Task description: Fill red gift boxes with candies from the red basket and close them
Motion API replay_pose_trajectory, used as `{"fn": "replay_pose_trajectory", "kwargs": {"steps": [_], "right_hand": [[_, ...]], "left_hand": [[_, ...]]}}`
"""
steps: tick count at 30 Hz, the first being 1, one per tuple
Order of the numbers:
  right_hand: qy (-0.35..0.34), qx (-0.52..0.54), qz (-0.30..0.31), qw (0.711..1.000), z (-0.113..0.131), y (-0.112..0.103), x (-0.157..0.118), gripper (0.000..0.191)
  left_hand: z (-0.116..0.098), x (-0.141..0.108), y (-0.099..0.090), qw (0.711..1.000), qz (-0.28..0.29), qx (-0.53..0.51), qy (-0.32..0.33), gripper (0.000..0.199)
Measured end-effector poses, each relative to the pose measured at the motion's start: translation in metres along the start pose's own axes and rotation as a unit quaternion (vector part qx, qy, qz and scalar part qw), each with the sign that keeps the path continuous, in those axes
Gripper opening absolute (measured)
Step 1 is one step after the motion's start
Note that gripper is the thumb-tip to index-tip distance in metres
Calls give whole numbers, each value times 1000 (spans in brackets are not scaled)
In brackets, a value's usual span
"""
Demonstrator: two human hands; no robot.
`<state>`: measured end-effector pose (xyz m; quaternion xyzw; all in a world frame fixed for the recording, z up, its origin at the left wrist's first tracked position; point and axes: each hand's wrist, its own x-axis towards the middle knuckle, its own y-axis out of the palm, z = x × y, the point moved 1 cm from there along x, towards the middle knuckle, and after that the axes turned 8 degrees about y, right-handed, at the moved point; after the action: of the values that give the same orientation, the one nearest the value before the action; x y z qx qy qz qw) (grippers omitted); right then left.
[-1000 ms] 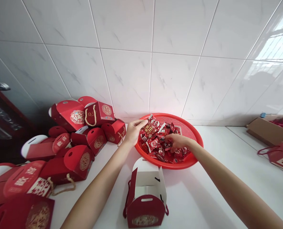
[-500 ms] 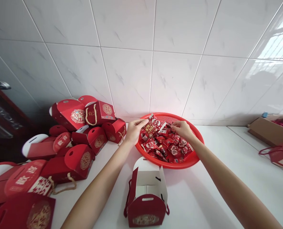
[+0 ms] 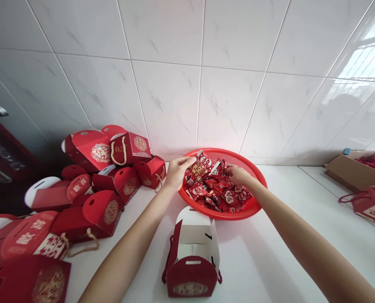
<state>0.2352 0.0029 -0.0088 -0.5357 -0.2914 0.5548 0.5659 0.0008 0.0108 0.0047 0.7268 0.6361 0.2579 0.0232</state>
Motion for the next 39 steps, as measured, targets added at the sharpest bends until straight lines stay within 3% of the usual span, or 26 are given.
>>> {"fn": "replay_pose_trajectory", "kwargs": {"steps": [5, 9, 12, 14, 18, 23, 32, 39], "right_hand": [[-28, -15, 34, 999, 7, 3, 4, 33], [-90, 34, 75, 993, 9, 0, -2, 47], [-129, 82, 108, 982, 12, -1, -4, 40], [-129, 112, 90, 981, 11, 0, -2, 35], [-73, 172, -24, 982, 2, 1, 8, 30], [-38, 274, -93, 956, -7, -3, 13, 29], [-82, 429, -67, 897, -9, -3, 17, 26], [-100, 477, -40, 872, -8, -13, 22, 35]], "left_hand": [[0, -2, 1, 1000, 8, 0, -3, 41], [0, -1, 1, 1000, 2, 3, 4, 40], [0, -2, 1, 1000, 9, 7, 7, 38], [-1, -3, 1, 1000, 12, 11, 9, 37], [-1, -3, 0, 1000, 13, 10, 8, 38], [0, -2, 0, 1000, 12, 3, 4, 39], [-1, -3, 1, 1000, 18, 3, 7, 37], [-1, -2, 0, 1000, 12, -2, 10, 38]]}}
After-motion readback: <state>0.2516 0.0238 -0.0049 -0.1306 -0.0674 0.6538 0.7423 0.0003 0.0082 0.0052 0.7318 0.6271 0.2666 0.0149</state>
